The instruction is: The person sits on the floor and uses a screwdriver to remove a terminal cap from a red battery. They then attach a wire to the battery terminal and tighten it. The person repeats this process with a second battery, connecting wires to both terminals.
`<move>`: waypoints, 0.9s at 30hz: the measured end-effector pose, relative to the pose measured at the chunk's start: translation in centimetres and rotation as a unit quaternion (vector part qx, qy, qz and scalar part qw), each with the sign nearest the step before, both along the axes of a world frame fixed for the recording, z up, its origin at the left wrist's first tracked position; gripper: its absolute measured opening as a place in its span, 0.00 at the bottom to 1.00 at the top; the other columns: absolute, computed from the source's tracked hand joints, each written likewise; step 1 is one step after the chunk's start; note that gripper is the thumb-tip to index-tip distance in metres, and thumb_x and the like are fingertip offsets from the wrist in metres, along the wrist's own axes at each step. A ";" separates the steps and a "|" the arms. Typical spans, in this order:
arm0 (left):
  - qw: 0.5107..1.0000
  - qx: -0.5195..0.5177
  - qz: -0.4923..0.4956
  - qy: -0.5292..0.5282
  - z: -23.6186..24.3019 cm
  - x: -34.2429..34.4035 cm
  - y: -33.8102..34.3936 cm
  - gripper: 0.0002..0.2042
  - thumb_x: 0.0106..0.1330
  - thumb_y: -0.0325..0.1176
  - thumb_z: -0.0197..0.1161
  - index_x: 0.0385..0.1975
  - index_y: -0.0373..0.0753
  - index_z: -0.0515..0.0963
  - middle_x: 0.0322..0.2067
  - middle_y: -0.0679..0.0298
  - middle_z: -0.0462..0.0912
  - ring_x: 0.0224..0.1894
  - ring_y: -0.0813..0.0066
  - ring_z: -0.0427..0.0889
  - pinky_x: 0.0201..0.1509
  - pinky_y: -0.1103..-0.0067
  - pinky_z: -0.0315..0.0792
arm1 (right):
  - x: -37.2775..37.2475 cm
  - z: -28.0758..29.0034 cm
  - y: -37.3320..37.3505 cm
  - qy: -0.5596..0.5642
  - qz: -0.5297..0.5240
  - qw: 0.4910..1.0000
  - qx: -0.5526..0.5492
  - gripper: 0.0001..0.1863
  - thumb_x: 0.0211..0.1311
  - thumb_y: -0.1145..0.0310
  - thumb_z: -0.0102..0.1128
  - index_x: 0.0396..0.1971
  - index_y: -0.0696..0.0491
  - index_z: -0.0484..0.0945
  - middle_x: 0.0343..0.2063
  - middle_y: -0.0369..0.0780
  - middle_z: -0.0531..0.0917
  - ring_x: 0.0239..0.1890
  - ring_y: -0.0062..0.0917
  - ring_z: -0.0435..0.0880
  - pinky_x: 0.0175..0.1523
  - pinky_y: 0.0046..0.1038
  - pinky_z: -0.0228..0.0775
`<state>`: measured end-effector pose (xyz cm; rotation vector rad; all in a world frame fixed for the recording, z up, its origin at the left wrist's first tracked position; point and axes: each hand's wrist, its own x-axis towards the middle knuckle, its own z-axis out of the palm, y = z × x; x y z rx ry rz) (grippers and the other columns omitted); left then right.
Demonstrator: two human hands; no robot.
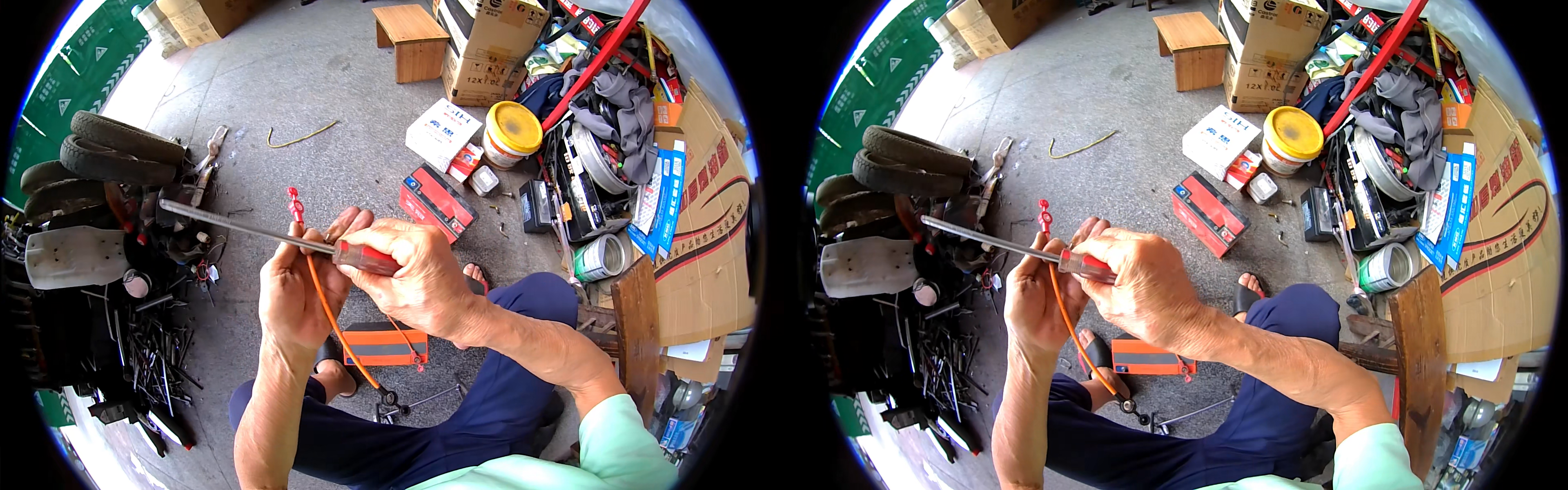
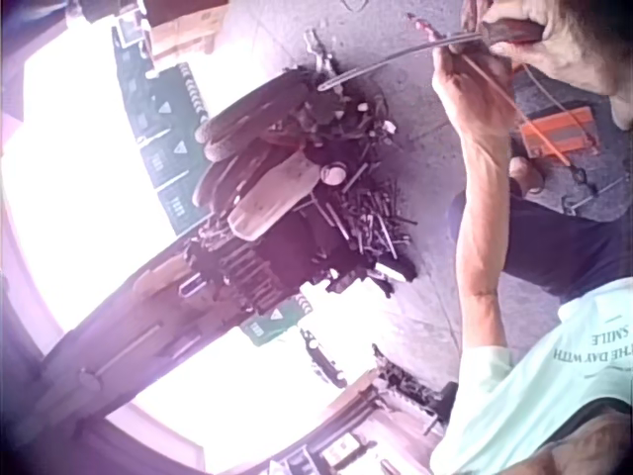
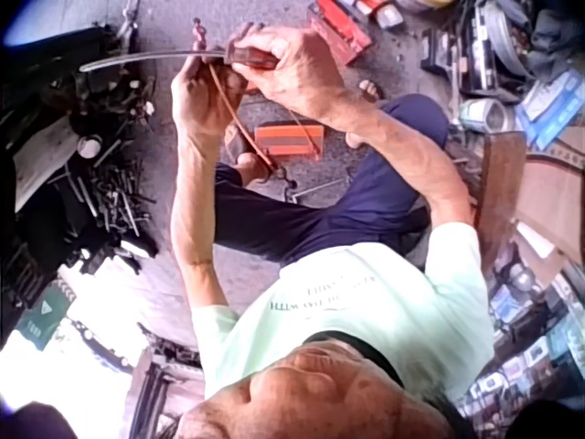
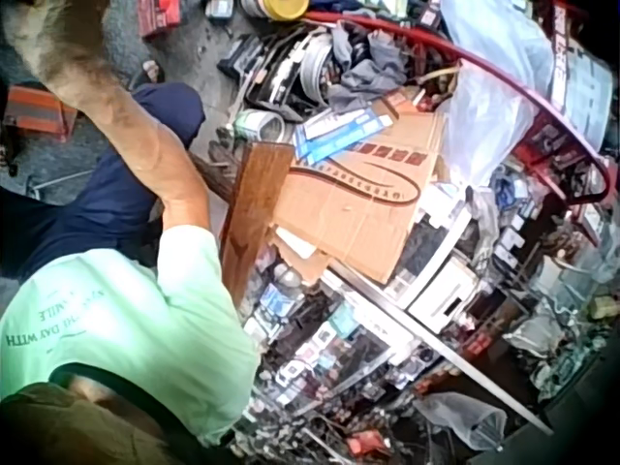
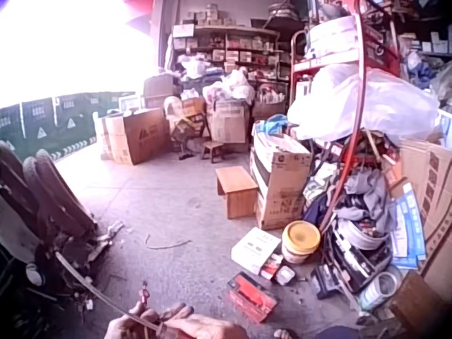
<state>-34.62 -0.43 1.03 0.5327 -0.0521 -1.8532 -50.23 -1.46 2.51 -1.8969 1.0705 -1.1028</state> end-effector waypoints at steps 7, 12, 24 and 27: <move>0.999 -0.011 -0.035 0.028 -0.2 -0.6 0.9 0.16 0.72 0.42 0.43 0.26 0.40 0.70 0.36 0.62 0.77 0.40 0.73 0.77 0.47 0.74 0.72 | 0.5 -0.7 0.1 0.121 -0.005 0.992 -0.038 0.12 0.44 0.76 0.63 0.34 0.55 0.78 0.30 0.43 0.81 0.31 0.37 0.82 0.33 0.31 0.74; 0.997 -0.027 -0.047 -0.049 0.3 -0.4 1.2 0.14 0.71 0.42 0.44 0.32 0.39 0.72 0.32 0.65 0.77 0.40 0.74 0.76 0.47 0.75 0.70 | 0.6 -0.8 -0.1 0.133 -0.017 0.990 -0.031 0.09 0.47 0.74 0.62 0.31 0.56 0.77 0.27 0.43 0.80 0.29 0.39 0.81 0.30 0.32 0.71; 0.966 0.005 -0.009 -0.257 0.7 -0.6 1.2 0.15 0.67 0.33 0.54 0.49 0.33 0.71 0.23 0.66 0.74 0.24 0.83 0.72 0.20 0.88 0.62 | -2.2 2.5 -1.3 -0.149 0.015 0.948 0.282 0.10 0.58 0.69 0.61 0.34 0.60 0.77 0.23 0.37 0.82 0.12 0.11 0.72 0.16 0.13 0.62; 0.953 0.006 -0.010 -0.301 0.9 -1.2 1.3 0.16 0.65 0.31 0.57 0.51 0.33 0.72 0.23 0.66 0.73 0.22 0.85 0.70 0.18 0.90 0.60 | -3.0 2.8 -1.7 -0.149 0.003 0.945 0.292 0.10 0.58 0.68 0.62 0.33 0.59 0.78 0.21 0.36 0.81 0.13 0.10 0.72 0.16 0.13 0.62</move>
